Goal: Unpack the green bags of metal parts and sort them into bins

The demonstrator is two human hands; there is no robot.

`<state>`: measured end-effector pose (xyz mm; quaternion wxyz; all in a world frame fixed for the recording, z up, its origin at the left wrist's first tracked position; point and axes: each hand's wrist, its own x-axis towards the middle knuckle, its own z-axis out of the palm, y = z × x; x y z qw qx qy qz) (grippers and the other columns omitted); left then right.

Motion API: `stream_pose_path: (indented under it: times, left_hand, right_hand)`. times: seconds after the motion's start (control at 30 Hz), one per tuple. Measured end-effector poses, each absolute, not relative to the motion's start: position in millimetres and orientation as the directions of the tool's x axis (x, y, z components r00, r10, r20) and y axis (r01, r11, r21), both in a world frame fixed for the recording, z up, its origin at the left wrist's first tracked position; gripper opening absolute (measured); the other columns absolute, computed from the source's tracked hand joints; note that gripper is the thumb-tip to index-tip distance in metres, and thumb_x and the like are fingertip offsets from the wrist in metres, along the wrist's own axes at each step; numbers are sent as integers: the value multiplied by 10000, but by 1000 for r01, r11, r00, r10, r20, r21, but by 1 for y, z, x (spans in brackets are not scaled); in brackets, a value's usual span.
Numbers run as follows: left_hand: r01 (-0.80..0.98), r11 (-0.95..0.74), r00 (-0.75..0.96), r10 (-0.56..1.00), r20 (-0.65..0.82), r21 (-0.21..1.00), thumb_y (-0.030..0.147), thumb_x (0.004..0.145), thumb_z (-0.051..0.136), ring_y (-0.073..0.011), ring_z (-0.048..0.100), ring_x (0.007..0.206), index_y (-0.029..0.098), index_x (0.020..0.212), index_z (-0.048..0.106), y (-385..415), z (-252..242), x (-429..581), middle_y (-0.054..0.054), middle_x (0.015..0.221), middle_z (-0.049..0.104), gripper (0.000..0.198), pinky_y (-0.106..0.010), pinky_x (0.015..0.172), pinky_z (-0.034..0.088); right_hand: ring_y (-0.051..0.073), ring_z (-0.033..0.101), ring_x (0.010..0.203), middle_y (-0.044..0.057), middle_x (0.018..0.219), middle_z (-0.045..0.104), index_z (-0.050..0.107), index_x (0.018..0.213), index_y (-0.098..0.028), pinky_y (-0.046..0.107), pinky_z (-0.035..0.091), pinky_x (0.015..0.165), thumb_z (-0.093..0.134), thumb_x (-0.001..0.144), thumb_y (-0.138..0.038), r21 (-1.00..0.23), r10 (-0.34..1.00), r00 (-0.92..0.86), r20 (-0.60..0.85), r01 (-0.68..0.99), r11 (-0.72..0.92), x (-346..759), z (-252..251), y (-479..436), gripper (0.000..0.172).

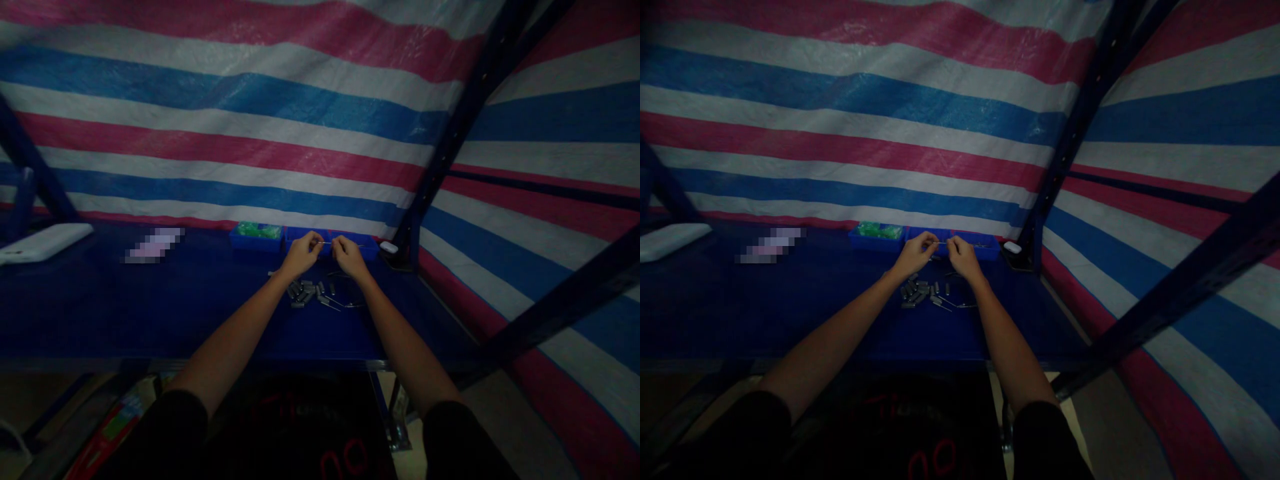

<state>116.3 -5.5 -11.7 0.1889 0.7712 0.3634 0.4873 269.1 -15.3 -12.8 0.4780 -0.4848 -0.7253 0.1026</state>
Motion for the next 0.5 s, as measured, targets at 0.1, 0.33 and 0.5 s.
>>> stream_pose_path:
  times: [0.1,0.33,0.5]
  left_hand:
    - [428,-667,265,738,621,610,305,811,434,-132,579,675,151,827,570,-5,-11,116,-23,728,631,207,-223,626,411]
    - [550,-648,529,758,381,527,406,836,363,-149,580,667,151,778,624,-14,-4,115,-38,736,654,370,-230,609,400]
    - [480,-813,815,552,175,330,404,769,502,-156,585,758,170,905,629,-53,3,125,-47,854,654,299,-234,667,399]
  right_hand:
    - [103,399,504,-38,527,434,478,639,-181,223,288,503,392,810,-390,-632,803,-92,588,568,528,270,-12,-16,283]
    - [90,367,491,-44,502,391,464,559,-172,224,277,498,452,776,-363,-617,752,-23,658,556,557,278,0,-24,289]
    - [98,399,528,-29,565,432,489,639,-165,225,326,540,429,800,-383,-605,546,313,777,608,513,300,8,-24,278]
